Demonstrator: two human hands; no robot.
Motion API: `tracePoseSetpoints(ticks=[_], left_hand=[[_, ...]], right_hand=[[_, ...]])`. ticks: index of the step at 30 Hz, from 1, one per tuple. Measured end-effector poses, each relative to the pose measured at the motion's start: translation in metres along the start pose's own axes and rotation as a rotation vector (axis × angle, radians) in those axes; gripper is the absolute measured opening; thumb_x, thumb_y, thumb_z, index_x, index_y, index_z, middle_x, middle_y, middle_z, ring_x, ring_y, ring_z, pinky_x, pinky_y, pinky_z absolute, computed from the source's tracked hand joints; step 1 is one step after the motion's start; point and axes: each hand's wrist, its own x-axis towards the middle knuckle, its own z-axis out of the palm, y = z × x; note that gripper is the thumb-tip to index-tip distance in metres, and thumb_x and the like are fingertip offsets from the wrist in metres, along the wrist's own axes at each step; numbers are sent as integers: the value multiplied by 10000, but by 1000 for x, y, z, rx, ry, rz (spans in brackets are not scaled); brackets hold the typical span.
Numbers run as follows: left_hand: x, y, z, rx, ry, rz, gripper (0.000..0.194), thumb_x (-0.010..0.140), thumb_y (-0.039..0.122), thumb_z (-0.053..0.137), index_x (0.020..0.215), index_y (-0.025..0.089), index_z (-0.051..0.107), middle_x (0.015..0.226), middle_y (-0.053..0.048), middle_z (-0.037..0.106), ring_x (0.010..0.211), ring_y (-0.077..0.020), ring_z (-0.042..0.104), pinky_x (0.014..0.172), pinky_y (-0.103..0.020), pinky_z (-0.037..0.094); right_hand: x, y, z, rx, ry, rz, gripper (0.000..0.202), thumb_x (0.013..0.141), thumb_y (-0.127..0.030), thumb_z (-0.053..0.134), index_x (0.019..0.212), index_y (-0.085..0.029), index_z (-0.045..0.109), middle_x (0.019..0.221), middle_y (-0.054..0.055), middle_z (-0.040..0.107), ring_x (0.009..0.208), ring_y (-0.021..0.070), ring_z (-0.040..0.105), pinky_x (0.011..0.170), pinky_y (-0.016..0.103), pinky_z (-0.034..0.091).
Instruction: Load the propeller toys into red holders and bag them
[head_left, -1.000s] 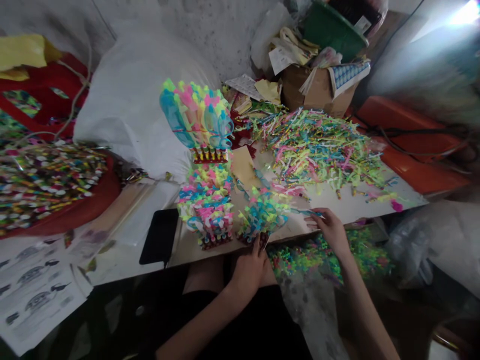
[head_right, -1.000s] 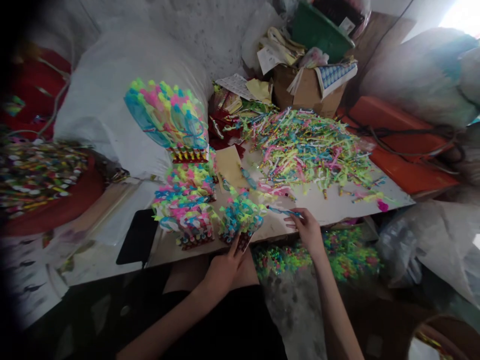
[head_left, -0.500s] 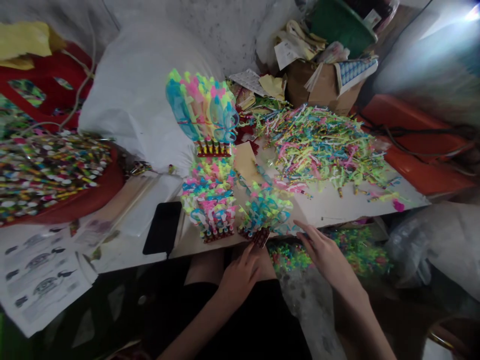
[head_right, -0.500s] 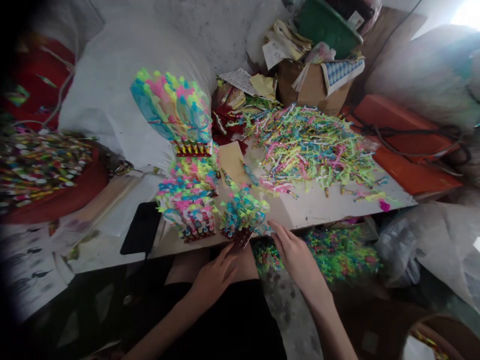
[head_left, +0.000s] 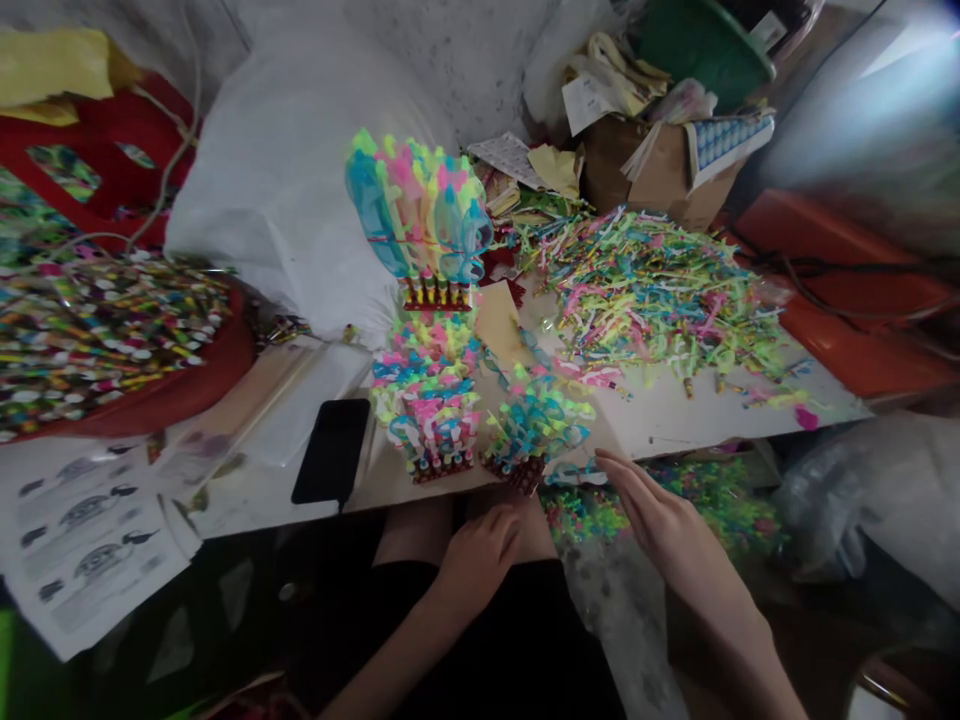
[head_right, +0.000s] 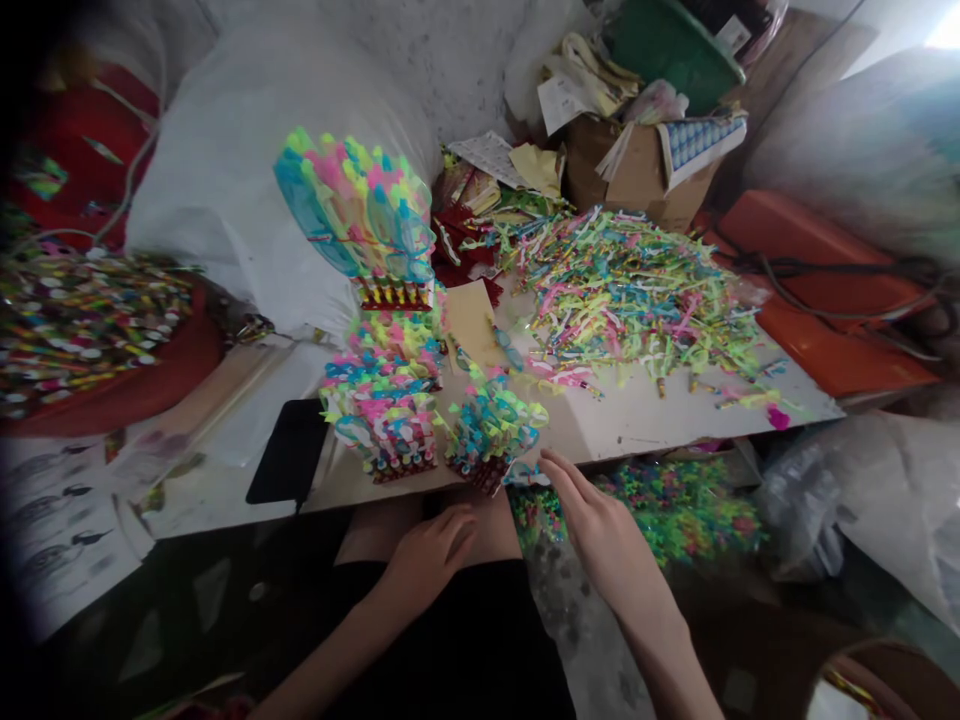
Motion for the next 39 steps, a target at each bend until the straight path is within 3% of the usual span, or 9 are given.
tracePoseSetpoints(ticks=[7,14,17,20,23,27,33,39], left_hand=[[3,3,-6,-6,-15,-19,238,914,244,402,1074,200,573,1080,-38,656,939,-200,632,824,-334,486],[4,-5,-7,-16,4,-18,232,924,251,385,1041,203,579,1012,-28,665,905,-184,635,809,-314,488],[9,-7,-5,-3,47,48,242,925,244,384,1086,214,562,1141,-30,625,950,-176,626,838,-315,488],[17,-6,-3,50,95,190,294,921,250,398,1194,234,505,1373,-30,466,1071,-189,579,906,-340,469],[25,-2,-2,123,97,289,362,917,259,405,1272,207,448,1443,-52,378,1131,-211,544,931,-361,462],[29,2,-3,160,121,299,351,913,252,408,1256,205,467,1429,-54,401,1122,-202,552,919,-353,473],[31,4,-2,209,119,289,316,915,257,401,1205,196,510,1423,-54,413,1084,-205,575,901,-361,478],[30,8,-3,272,29,248,373,907,228,400,1266,176,487,1475,-66,311,1101,-229,567,884,-354,483]], right_hand=[[13,15,25,-24,84,-131,548,856,-23,320,1370,-214,344,1389,63,451,1211,167,496,977,306,467],[10,18,26,-16,50,-116,486,876,-35,321,1321,-214,403,1368,50,478,1190,146,514,964,290,476],[14,11,21,-14,25,-130,458,880,-42,322,1297,-194,433,1361,58,487,1189,144,516,966,279,475],[23,2,17,-22,14,-180,472,864,-33,331,1299,-182,439,1360,70,488,1203,158,504,963,296,481],[33,-5,16,-36,48,-230,510,838,-18,350,1314,-182,430,1353,86,494,1205,175,503,956,320,490],[41,-10,18,-57,80,-252,528,823,3,356,1312,-182,426,1339,98,506,1190,178,517,934,329,507],[48,-15,23,-82,104,-329,509,763,58,332,1220,-91,500,1285,156,547,1189,204,518,918,340,518],[51,-15,24,-47,117,-285,584,756,59,310,1272,-171,460,1302,104,541,1183,181,524,911,325,523]])
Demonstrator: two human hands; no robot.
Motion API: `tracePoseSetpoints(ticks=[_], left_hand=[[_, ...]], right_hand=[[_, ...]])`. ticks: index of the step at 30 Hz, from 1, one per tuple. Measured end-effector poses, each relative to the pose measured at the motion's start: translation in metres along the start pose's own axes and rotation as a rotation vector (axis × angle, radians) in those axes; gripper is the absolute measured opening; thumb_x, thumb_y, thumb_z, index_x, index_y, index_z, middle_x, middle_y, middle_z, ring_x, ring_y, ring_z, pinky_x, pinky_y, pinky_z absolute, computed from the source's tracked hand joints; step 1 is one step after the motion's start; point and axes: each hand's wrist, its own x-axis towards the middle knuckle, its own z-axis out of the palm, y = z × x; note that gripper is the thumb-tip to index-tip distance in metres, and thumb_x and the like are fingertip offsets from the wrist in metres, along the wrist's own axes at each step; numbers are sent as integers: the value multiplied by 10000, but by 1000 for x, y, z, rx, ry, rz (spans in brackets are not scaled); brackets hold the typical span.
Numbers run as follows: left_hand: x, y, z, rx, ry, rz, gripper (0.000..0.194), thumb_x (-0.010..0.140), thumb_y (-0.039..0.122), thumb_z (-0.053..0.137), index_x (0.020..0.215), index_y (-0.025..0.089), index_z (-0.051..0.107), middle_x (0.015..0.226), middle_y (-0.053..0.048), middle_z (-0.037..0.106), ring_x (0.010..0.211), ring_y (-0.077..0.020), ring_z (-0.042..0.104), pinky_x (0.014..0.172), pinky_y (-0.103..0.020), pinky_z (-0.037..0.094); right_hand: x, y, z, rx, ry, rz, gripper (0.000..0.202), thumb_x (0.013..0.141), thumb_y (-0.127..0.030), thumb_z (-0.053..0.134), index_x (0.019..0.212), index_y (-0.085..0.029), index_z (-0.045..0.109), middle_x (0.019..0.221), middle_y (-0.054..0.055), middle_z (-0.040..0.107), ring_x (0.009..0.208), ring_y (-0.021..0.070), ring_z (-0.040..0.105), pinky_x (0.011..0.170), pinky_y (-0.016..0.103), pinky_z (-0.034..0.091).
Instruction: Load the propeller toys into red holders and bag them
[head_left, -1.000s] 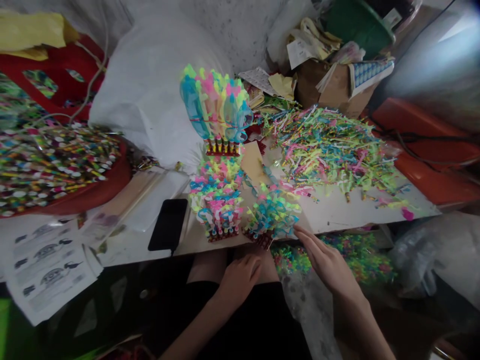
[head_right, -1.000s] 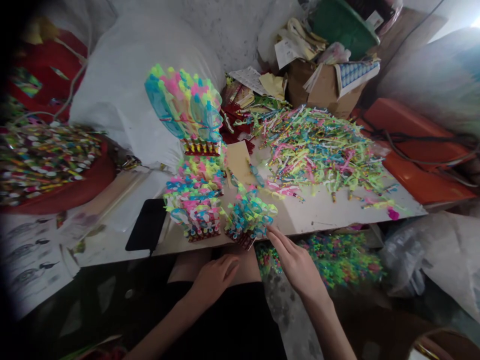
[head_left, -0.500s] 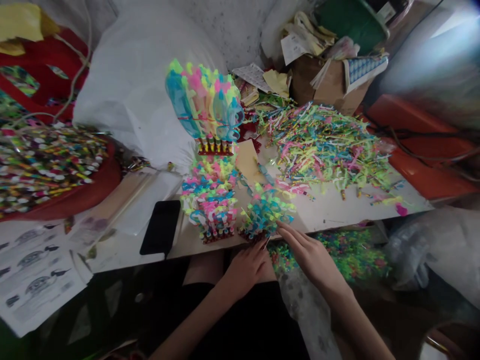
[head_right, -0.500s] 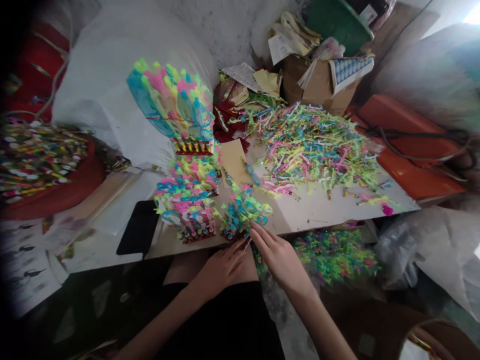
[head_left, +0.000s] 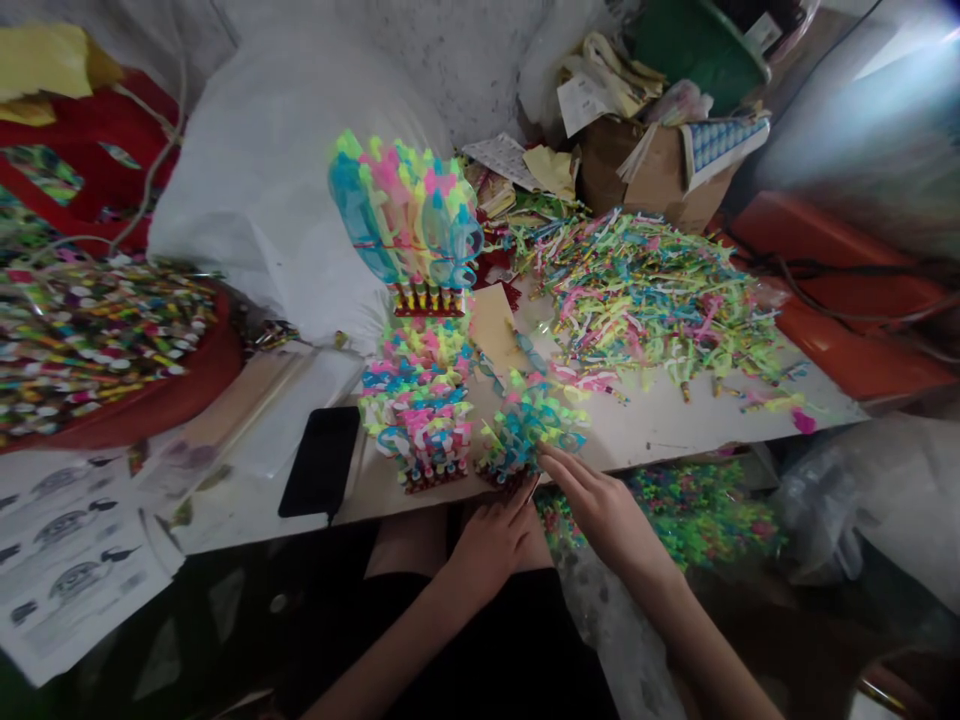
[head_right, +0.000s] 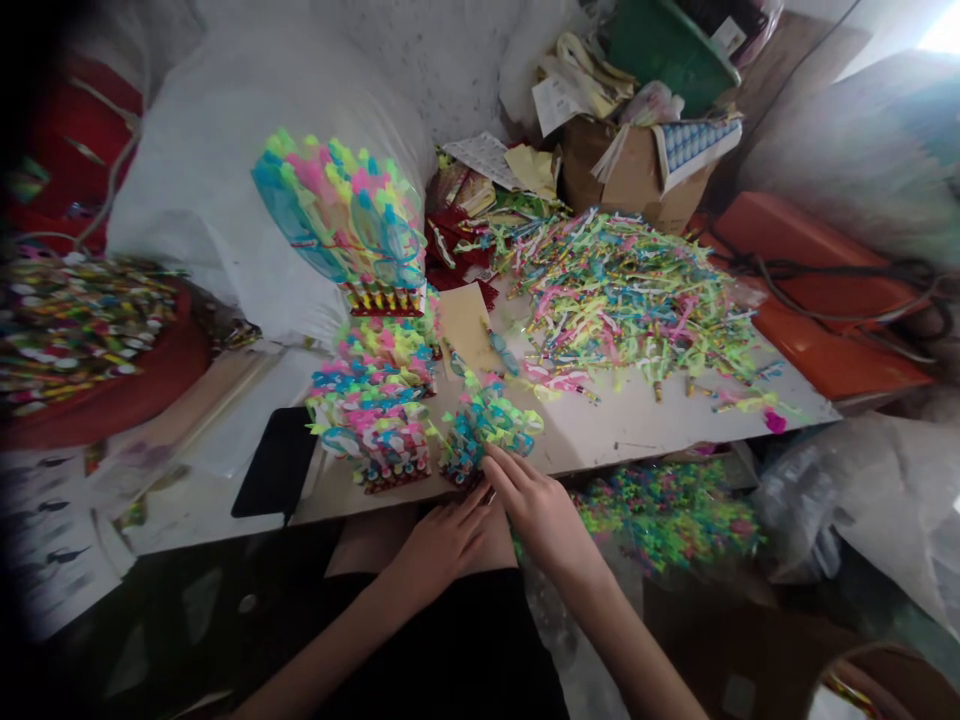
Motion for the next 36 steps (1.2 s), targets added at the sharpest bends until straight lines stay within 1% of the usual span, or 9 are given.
tracePoseSetpoints(ticks=[10,17,19,22,24,26,28,32,36], left_hand=[[-5,2,14,40,-9,-23,478,878,191,447,1354,187,407,1494,-82,253,1199,-256,493,914,-361,474],[0,7,9,41,14,-96,407,892,213,426,1294,181,486,1442,-84,372,1062,-245,587,863,-380,506],[2,10,2,41,16,-129,364,897,219,416,1236,187,545,1418,-81,412,983,-231,622,832,-363,518],[7,14,-9,38,19,-147,341,898,209,405,1183,218,592,1436,-47,387,881,-198,649,742,-312,538],[10,16,-14,40,-14,-164,346,900,209,402,1187,228,594,1442,-33,376,854,-194,655,701,-296,542],[13,18,-16,52,-65,-188,361,899,209,407,1217,221,577,1434,-44,387,852,-214,659,674,-311,548],[15,20,-14,74,-92,-198,390,888,182,412,1251,202,552,1435,-68,380,836,-237,661,645,-344,557],[19,24,-8,137,-88,-185,420,868,99,378,1237,164,568,1443,-98,358,784,-236,663,592,-362,568],[24,27,-9,153,-90,-182,395,887,119,368,1202,169,601,1424,-106,390,737,-223,668,559,-344,568]], right_hand=[[-5,3,16,-46,59,26,473,818,6,357,1243,-159,483,1302,97,543,1170,187,527,911,322,516],[-6,4,20,-73,116,-30,389,876,-92,401,1254,-150,471,1286,105,554,1170,186,522,937,313,494],[-12,7,22,-75,209,-63,401,875,-129,439,1273,-173,452,1278,112,558,1169,194,525,939,334,492],[-21,20,26,-48,491,-28,397,854,-141,476,1243,-219,471,1159,107,625,1123,217,560,919,401,500],[-23,37,34,-16,657,98,363,851,-137,470,1204,-221,494,1099,109,633,1097,226,567,911,439,491],[-19,63,46,19,728,280,307,869,-156,445,1167,-196,508,1104,125,604,1097,227,549,920,459,469],[-12,94,65,57,697,435,274,895,-207,410,1149,-167,504,1127,141,569,1121,227,517,940,474,444],[5,149,108,9,527,516,339,894,-276,404,1182,-115,479,1168,180,541,1159,248,477,956,483,423],[20,170,131,-68,312,537,361,853,-261,471,1164,-80,511,1186,199,554,1140,267,491,956,471,415]])
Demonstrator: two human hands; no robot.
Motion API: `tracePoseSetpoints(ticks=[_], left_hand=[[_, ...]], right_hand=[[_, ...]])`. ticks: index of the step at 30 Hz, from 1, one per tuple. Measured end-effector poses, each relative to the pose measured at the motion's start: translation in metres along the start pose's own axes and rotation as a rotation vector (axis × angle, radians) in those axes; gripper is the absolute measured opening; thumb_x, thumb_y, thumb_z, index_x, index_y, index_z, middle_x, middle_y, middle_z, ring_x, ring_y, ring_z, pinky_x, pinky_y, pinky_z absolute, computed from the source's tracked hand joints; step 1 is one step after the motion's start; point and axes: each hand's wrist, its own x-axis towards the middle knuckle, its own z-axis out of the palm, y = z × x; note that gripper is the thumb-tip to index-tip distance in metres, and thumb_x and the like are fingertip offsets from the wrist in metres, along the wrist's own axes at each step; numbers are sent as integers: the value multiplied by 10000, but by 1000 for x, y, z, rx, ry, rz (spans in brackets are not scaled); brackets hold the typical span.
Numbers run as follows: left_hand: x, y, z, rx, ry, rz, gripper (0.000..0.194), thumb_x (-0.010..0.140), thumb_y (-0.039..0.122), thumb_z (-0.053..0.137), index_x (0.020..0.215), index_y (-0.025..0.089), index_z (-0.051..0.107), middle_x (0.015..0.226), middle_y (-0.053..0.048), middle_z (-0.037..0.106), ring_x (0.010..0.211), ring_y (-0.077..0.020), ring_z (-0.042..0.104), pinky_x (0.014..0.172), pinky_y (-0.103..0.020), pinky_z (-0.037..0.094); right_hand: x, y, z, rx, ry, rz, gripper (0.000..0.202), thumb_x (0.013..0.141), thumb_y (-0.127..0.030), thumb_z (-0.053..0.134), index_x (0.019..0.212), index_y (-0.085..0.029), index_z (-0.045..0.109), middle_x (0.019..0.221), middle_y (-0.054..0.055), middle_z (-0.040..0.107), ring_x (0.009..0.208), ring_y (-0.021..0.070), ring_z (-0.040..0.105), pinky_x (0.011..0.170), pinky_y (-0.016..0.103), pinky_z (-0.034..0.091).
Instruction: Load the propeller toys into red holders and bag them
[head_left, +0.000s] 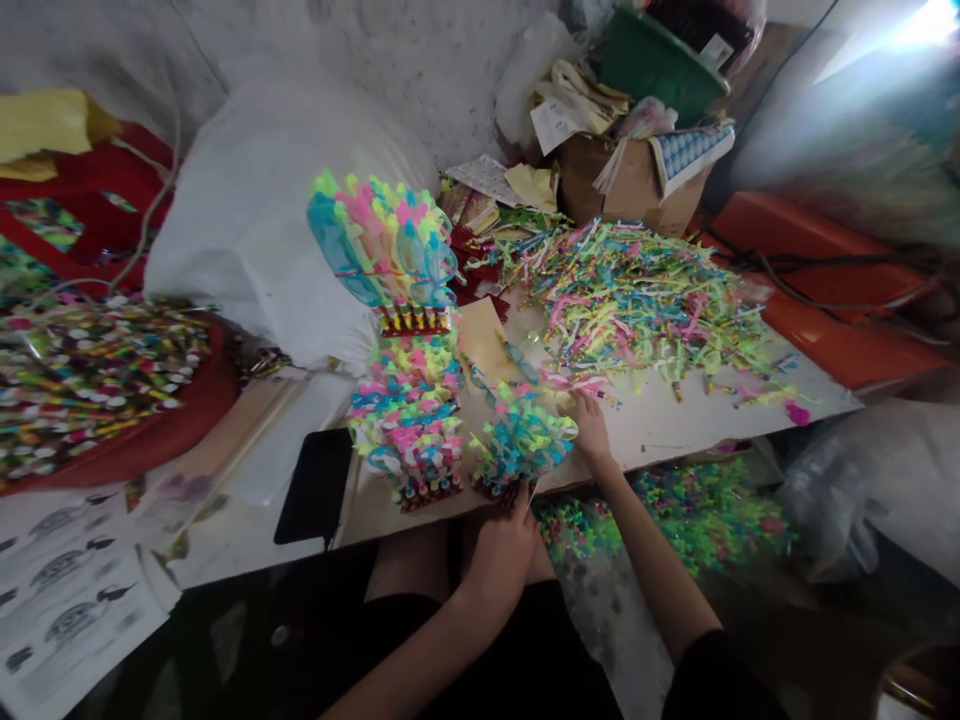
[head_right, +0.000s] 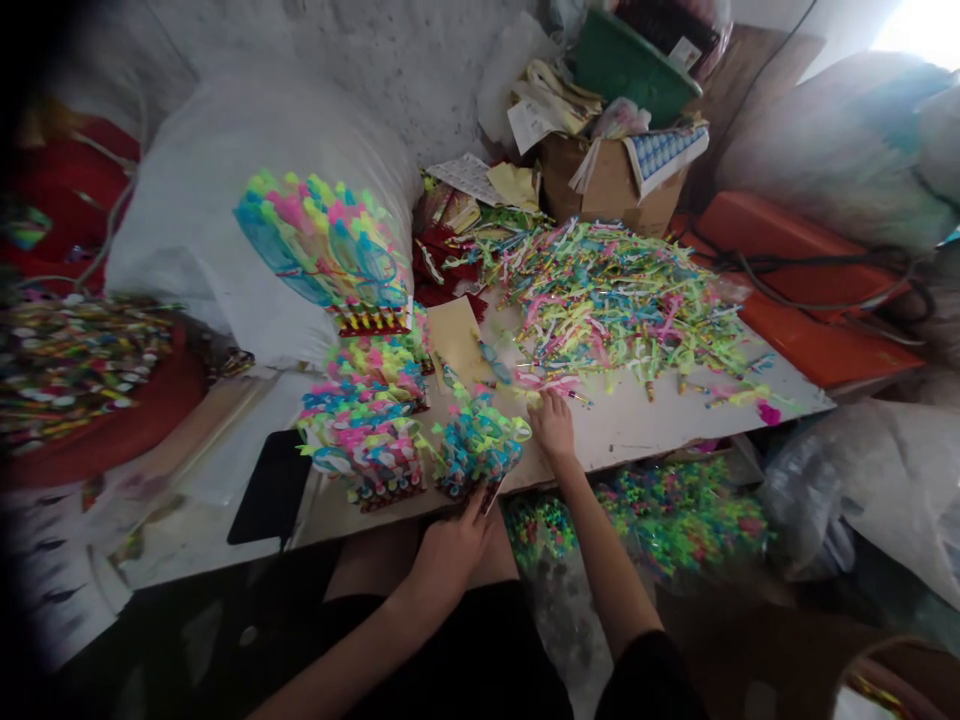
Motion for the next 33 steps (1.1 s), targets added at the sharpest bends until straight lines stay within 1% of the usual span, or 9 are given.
tracePoseSetpoints(ticks=[4,6,10,13,16,19,22,26,33], left_hand=[[2,3,-5,-6,-39,-22,403,892,144,383,1255,176,555,1418,-138,393,705,-227,671,538,-347,562],[2,3,-6,-20,-33,-30,416,891,141,384,1278,180,530,1414,-153,395,725,-229,672,553,-342,560],[0,2,-4,-26,-16,-30,374,898,173,373,1177,174,622,1412,-155,398,715,-231,674,562,-345,551],[-3,-1,-7,-6,-40,-21,382,910,224,361,1201,164,602,1422,-146,385,691,-240,675,561,-363,545],[-5,-4,-13,10,-48,2,384,917,255,357,1211,165,588,1443,-120,357,702,-239,676,561,-360,544],[-7,-6,-16,13,-41,24,373,913,283,380,1200,161,585,1456,-109,335,728,-238,673,577,-361,550],[-12,-6,-13,-3,-32,58,372,884,275,455,1230,176,548,1471,-115,305,840,-263,659,633,-375,558],[-24,-5,-5,-39,-11,66,359,877,262,469,1220,184,539,1477,-110,298,958,-276,625,678,-379,559],[-36,-9,2,-66,-2,73,382,911,252,378,1276,202,481,1487,-74,289,964,-226,631,712,-336,557]], right_hand=[[5,-6,0,-30,-32,0,286,854,-199,442,1069,-64,573,1073,195,613,1049,264,533,911,461,426],[3,-10,-6,-31,-39,-8,262,864,-191,414,1023,-90,597,1022,164,635,1012,233,546,899,404,431],[-9,-14,-26,-13,-26,2,258,881,-222,393,919,-124,629,913,116,661,917,179,585,826,287,456],[-24,-15,-52,13,23,73,266,887,-283,400,902,-127,615,903,115,666,740,165,629,678,277,500],[-44,-17,-86,105,101,181,293,883,-379,424,934,-146,594,842,87,689,593,151,645,560,257,501],[-63,-25,-121,174,158,236,302,866,-433,472,974,-168,570,711,40,703,594,163,675,552,238,507],[-80,-38,-143,174,162,198,282,869,-440,488,978,-191,564,704,25,718,640,175,695,567,233,515],[-98,-57,-141,206,134,111,225,883,-405,488,980,-218,566,714,12,729,657,168,700,559,218,518],[-117,-71,-101,105,294,155,339,896,-464,423,880,-179,606,649,40,714,550,158,680,464,200,483]])
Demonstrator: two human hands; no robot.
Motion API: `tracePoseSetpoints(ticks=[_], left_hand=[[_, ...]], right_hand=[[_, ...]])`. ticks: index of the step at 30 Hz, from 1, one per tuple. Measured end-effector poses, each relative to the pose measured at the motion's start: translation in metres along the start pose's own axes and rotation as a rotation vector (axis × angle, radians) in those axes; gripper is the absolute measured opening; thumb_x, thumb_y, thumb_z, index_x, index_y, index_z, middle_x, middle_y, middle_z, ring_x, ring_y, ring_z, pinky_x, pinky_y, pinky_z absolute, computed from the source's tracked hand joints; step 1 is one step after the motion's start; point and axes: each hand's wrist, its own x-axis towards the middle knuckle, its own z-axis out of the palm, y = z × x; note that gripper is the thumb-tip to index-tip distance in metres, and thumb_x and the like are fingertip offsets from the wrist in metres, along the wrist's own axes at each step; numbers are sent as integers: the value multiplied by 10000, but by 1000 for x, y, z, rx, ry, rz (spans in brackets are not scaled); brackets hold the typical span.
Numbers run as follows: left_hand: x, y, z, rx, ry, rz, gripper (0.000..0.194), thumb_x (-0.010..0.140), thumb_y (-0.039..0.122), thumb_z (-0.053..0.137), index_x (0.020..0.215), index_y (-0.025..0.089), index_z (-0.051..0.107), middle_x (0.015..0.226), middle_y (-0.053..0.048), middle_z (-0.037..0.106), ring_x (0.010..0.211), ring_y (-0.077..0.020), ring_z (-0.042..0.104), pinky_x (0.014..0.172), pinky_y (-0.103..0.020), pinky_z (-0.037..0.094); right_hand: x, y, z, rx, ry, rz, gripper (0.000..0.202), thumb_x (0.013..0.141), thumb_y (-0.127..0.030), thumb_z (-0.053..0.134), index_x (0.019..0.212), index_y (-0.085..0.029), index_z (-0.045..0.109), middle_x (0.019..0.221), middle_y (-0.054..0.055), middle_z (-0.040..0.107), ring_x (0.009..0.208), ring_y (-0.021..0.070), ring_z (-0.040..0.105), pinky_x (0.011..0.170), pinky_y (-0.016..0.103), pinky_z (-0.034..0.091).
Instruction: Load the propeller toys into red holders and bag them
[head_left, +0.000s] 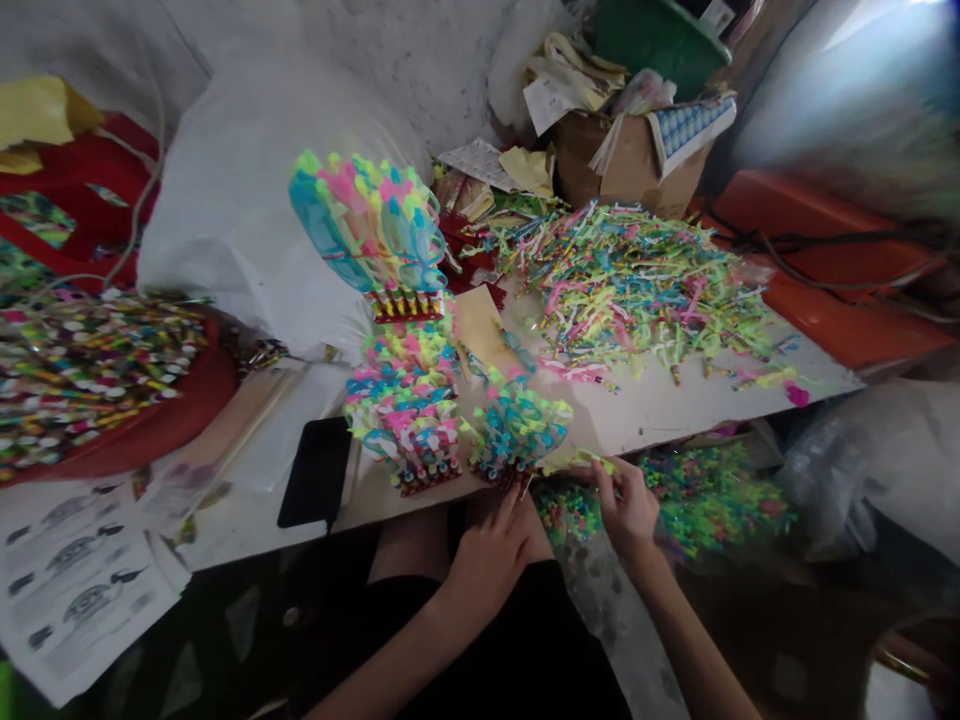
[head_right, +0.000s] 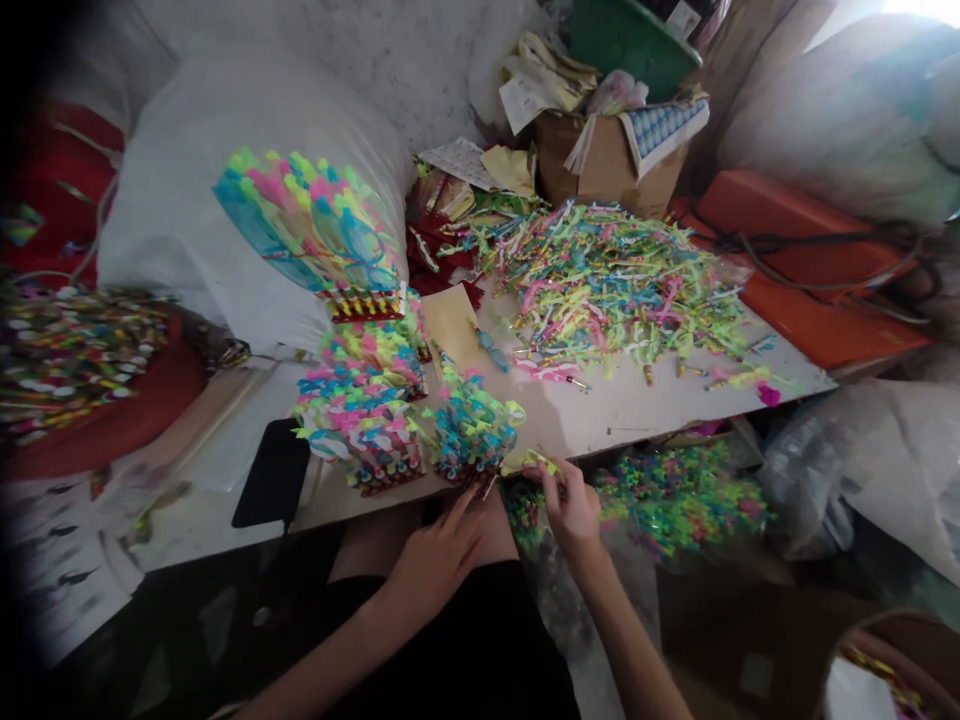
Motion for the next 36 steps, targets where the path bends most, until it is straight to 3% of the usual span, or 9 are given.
tracePoseSetpoints(ticks=[4,9,12,16,27,36], left_hand=[[0,0,-1,11,-28,-3,412,903,240,399,1311,202,440,1479,-77,307,946,-220,637,708,-344,563],[0,3,0,-14,-31,37,329,890,232,422,1203,198,518,1491,-76,279,984,-222,621,764,-343,548],[1,3,1,-44,-10,65,304,890,228,421,1176,198,521,1508,-74,235,1008,-212,611,821,-343,528],[2,4,3,-48,-11,67,321,896,235,406,1203,200,494,1506,-83,239,1004,-213,613,829,-355,521],[5,1,5,-80,-23,83,303,899,242,408,1178,185,512,1493,-99,270,1069,-218,586,859,-355,503],[13,2,11,-28,50,103,345,893,238,415,1218,170,510,1483,-76,298,1035,-215,601,841,-353,509]], right_hand=[[-4,2,6,-16,18,-7,367,894,-479,418,875,-175,623,692,46,722,584,158,686,508,205,502],[-1,1,0,68,-116,-198,283,930,-369,402,945,-194,622,648,5,715,575,137,681,546,195,520],[0,-3,-3,84,-104,-264,255,933,-338,413,960,-188,618,694,11,726,579,129,682,548,189,527],[-3,-7,-3,83,-40,-263,230,927,-300,438,964,-176,628,765,35,734,630,124,690,596,185,538],[-3,-3,1,107,-146,-331,246,929,-237,403,1082,-170,582,822,50,728,685,143,695,624,207,551],[12,-32,2,84,-205,-403,248,931,-210,370,1044,-169,587,743,48,721,629,152,685,567,208,522]])
